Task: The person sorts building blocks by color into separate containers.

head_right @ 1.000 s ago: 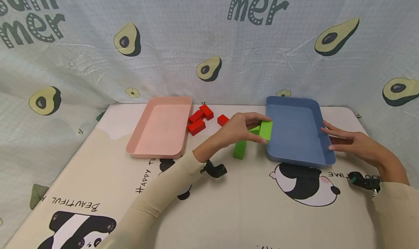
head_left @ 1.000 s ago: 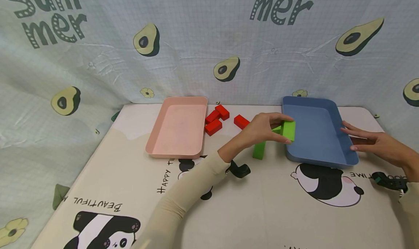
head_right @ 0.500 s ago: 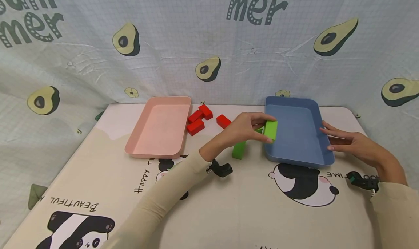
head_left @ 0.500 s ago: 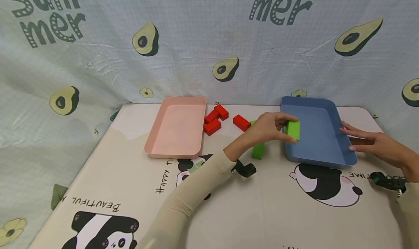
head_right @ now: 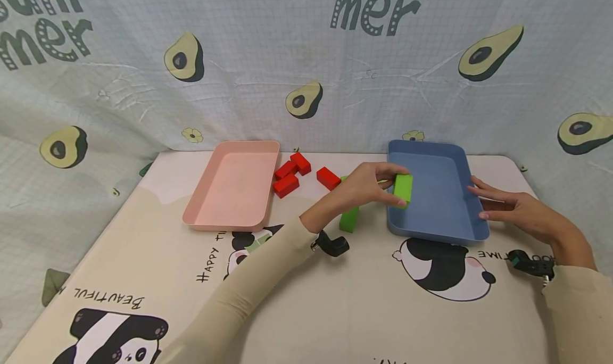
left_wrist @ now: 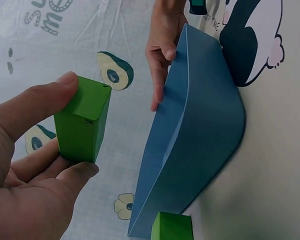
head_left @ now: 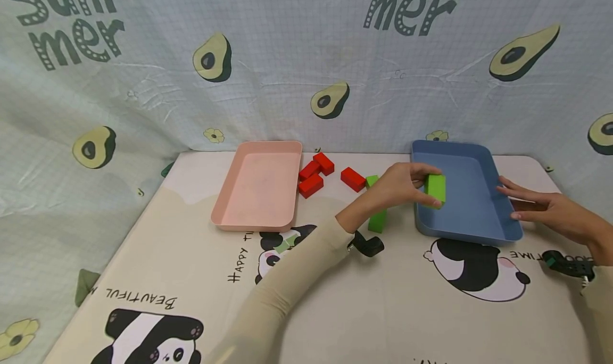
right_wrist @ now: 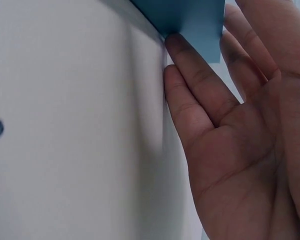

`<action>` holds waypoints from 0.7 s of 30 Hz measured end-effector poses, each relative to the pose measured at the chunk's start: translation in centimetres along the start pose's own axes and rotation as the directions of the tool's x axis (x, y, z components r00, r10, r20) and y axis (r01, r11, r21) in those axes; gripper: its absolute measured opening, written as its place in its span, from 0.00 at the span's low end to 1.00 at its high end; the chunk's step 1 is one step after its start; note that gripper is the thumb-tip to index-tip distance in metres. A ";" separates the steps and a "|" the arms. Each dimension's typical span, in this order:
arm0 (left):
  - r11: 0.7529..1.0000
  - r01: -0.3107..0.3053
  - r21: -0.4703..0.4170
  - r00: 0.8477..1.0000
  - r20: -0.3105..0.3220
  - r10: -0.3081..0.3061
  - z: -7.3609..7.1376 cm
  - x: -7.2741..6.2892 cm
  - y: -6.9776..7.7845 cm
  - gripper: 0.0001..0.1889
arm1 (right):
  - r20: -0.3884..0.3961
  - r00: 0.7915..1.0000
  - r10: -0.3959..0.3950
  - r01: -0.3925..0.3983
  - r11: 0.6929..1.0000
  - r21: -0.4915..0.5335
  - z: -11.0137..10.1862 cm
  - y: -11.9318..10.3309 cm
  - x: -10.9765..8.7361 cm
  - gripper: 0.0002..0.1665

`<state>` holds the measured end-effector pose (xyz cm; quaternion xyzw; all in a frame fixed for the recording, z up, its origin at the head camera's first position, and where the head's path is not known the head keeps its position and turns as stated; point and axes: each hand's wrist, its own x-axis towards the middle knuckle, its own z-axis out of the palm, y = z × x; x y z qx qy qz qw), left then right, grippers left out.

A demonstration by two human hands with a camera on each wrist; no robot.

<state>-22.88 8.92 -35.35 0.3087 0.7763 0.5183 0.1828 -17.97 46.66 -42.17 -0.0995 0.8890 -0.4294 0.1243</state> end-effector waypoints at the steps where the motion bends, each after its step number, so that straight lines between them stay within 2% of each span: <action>1: 1.000 0.005 0.004 1.000 -0.004 -0.005 0.0 0.1 0.1 0.35 | 0.001 1.000 0.001 -0.001 1.000 0.003 0.0 0.0 0.0 0.40; 9: 0.999 0.014 -0.034 1.000 -0.017 -0.015 0.6 1.5 0.5 0.34 | 0.006 1.000 0.014 -0.014 1.000 -0.022 0.0 0.3 -0.1 0.40; 15: 0.998 -0.028 -0.052 0.999 0.025 0.029 0.9 2.4 0.4 0.34 | 0.003 1.000 0.021 -0.021 1.000 -0.016 0.1 0.5 0.0 0.41; 21: 1.000 -0.006 -0.030 0.999 0.043 0.007 1.3 3.4 0.9 0.35 | 0.000 1.000 0.013 -0.013 1.000 -0.017 0.0 0.5 0.2 0.40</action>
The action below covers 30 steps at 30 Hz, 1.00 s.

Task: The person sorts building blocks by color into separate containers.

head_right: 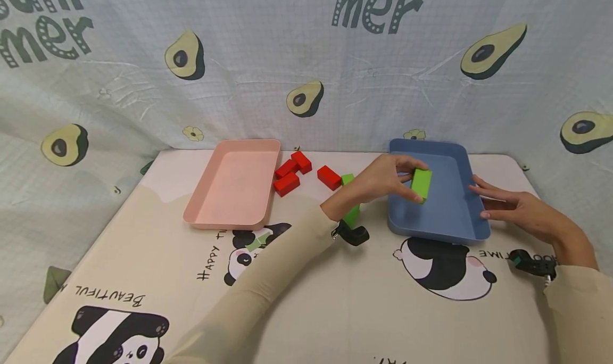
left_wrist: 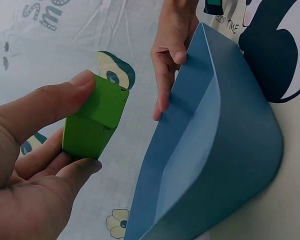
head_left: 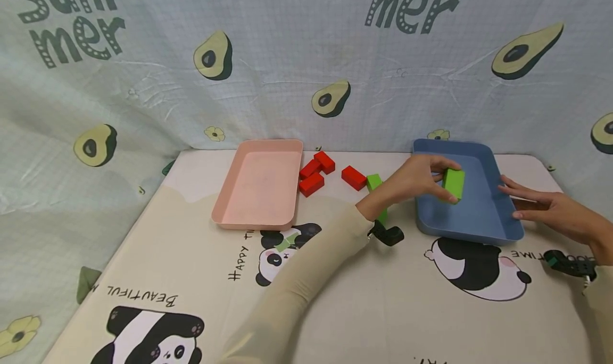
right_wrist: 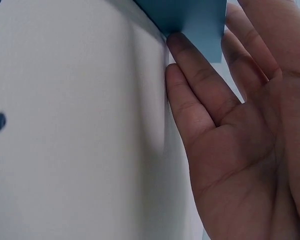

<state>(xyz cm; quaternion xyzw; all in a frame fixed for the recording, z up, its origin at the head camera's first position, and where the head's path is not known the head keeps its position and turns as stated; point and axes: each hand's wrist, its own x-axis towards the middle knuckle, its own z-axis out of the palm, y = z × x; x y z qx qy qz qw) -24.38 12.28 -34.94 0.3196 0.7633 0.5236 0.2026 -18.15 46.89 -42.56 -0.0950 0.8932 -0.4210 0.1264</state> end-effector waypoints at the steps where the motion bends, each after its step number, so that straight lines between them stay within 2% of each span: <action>1: 1.000 0.004 -0.002 1.000 0.003 -0.004 0.1 0.2 0.1 0.35 | -0.002 1.000 -0.006 0.006 1.000 -0.004 0.0 0.0 0.0 0.40; 8: 0.999 0.031 -0.007 0.999 0.011 -0.031 0.4 1.6 0.5 0.34 | -0.003 1.000 -0.008 0.008 1.000 -0.015 0.1 0.0 0.0 0.41; 18: 0.994 0.037 -0.102 0.998 0.049 -0.032 0.3 3.3 -0.3 0.32 | 0.003 1.000 -0.003 0.003 0.999 -0.034 0.1 0.0 0.3 0.41; 25: 1.000 0.029 -0.010 0.997 0.076 -0.029 0.7 4.4 0.1 0.33 | 0.012 1.000 0.007 -0.007 0.999 -0.042 0.0 0.1 0.3 0.41; 30: 0.999 0.047 -0.013 0.995 0.090 -0.045 0.9 5.1 0.2 0.33 | 0.002 1.000 -0.004 0.004 0.999 -0.055 0.0 0.1 0.2 0.41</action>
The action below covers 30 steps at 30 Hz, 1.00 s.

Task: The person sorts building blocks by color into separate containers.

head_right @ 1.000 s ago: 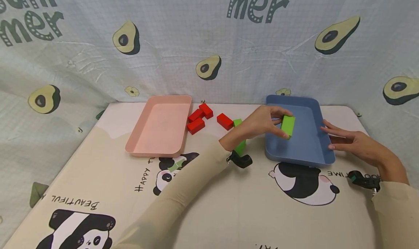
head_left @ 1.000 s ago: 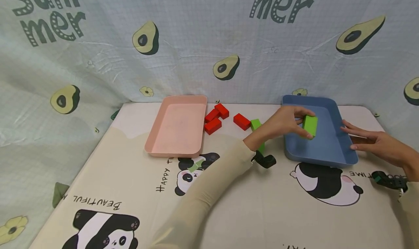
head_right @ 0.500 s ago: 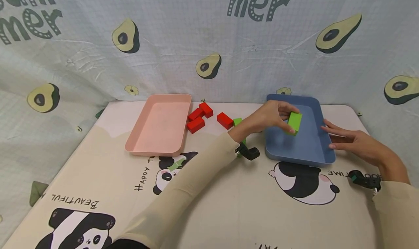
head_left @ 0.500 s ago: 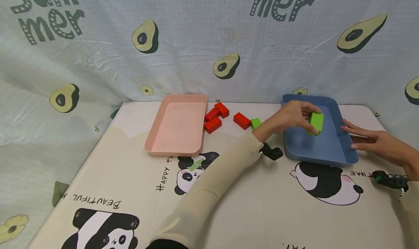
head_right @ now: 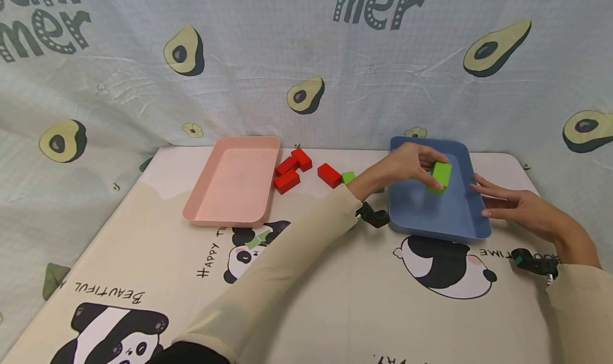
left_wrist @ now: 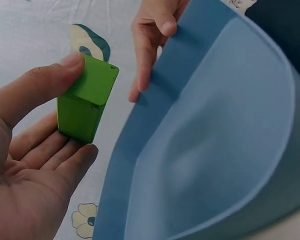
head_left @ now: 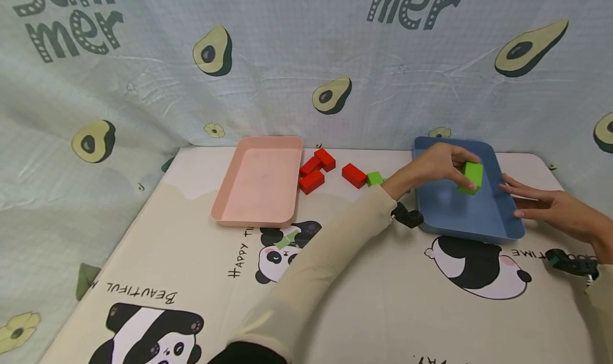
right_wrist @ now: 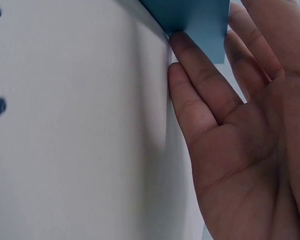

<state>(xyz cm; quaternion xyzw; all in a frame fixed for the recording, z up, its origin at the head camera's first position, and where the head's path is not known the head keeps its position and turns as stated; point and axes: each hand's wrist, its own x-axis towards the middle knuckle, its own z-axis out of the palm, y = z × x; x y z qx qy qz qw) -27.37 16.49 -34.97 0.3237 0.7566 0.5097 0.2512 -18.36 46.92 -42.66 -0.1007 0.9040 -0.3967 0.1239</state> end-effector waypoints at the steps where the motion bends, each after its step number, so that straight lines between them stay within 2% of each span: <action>1: 1.000 0.003 0.004 1.000 0.004 -0.003 0.0 0.2 0.0 0.33 | -0.001 1.000 -0.001 0.001 1.000 -0.001 0.0 0.0 0.0 0.41; 9: 0.999 0.025 0.019 1.000 0.012 -0.026 0.1 1.4 -0.4 0.33 | 0.008 1.000 0.005 -0.005 1.000 0.018 -0.1 -0.1 0.0 0.41; 21: 0.999 0.043 0.007 0.998 0.034 -0.043 0.6 2.4 -0.9 0.33 | 0.007 1.000 0.021 -0.021 1.000 0.011 -0.1 0.0 0.0 0.41; 30: 0.999 0.023 0.029 0.998 0.060 -0.025 0.8 3.1 -0.8 0.34 | 0.002 1.000 0.013 -0.013 1.000 0.013 -0.2 0.2 -0.1 0.40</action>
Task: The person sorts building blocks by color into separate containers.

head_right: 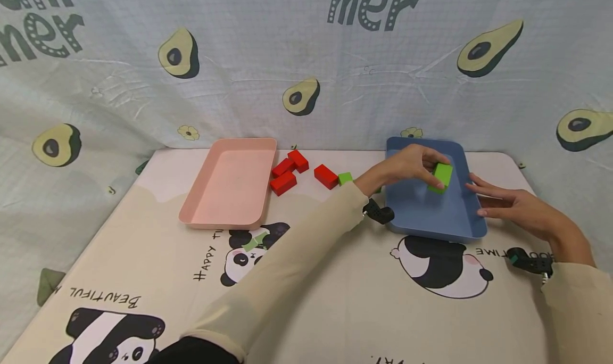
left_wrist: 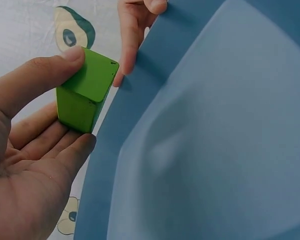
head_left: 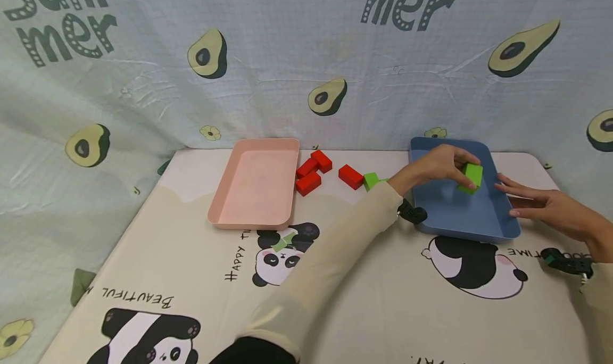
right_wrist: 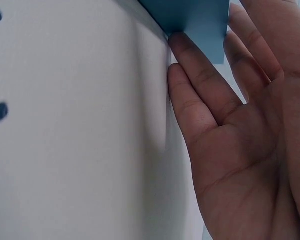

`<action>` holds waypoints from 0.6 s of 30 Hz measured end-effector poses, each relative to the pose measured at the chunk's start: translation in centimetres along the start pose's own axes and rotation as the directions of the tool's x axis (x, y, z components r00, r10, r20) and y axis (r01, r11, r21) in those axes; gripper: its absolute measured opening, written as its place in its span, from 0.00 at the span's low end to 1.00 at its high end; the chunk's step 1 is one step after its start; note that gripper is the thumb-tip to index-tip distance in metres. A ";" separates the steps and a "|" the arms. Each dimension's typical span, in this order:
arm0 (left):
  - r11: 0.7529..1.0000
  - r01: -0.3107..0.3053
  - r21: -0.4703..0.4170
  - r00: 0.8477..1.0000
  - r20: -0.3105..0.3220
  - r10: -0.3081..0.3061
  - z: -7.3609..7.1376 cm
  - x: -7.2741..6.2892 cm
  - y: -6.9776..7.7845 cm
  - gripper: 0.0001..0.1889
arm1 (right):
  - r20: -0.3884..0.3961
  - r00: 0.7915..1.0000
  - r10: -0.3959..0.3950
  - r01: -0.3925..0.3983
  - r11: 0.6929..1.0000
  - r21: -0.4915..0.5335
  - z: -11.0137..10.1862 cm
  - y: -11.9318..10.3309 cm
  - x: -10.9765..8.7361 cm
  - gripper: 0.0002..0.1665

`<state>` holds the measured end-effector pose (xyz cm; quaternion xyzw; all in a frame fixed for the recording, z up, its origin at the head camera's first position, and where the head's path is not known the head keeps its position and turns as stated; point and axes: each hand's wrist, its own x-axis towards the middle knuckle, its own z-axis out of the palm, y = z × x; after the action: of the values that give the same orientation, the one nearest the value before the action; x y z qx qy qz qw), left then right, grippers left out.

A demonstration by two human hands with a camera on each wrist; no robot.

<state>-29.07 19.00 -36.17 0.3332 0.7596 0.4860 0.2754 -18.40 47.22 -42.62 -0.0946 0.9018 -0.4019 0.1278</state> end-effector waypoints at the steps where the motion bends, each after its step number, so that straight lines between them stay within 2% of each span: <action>1: 1.000 -0.001 -0.001 1.000 0.002 0.001 0.0 0.0 -0.1 0.34 | 0.000 1.000 0.002 -0.002 1.000 0.001 0.0 0.0 0.0 0.40; 6: 1.000 -0.010 -0.016 1.000 0.026 0.010 0.0 0.1 -0.6 0.34 | -0.006 1.000 -0.014 0.014 1.000 0.004 0.1 0.0 -0.2 0.40; 12: 0.999 -0.020 0.031 0.999 0.038 0.019 0.2 0.3 -1.2 0.33 | -0.009 1.000 -0.023 0.023 1.000 0.013 0.2 -0.5 -0.4 0.40; 18: 1.000 -0.016 0.020 0.999 0.038 0.015 0.4 0.4 -1.4 0.33 | -0.008 0.999 -0.031 0.031 0.999 -0.041 0.1 -0.6 -0.3 0.39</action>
<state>-29.36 19.12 -37.63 0.3507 0.7566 0.4740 0.2825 -18.05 46.82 -42.18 -0.1094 0.9088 -0.3856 0.1158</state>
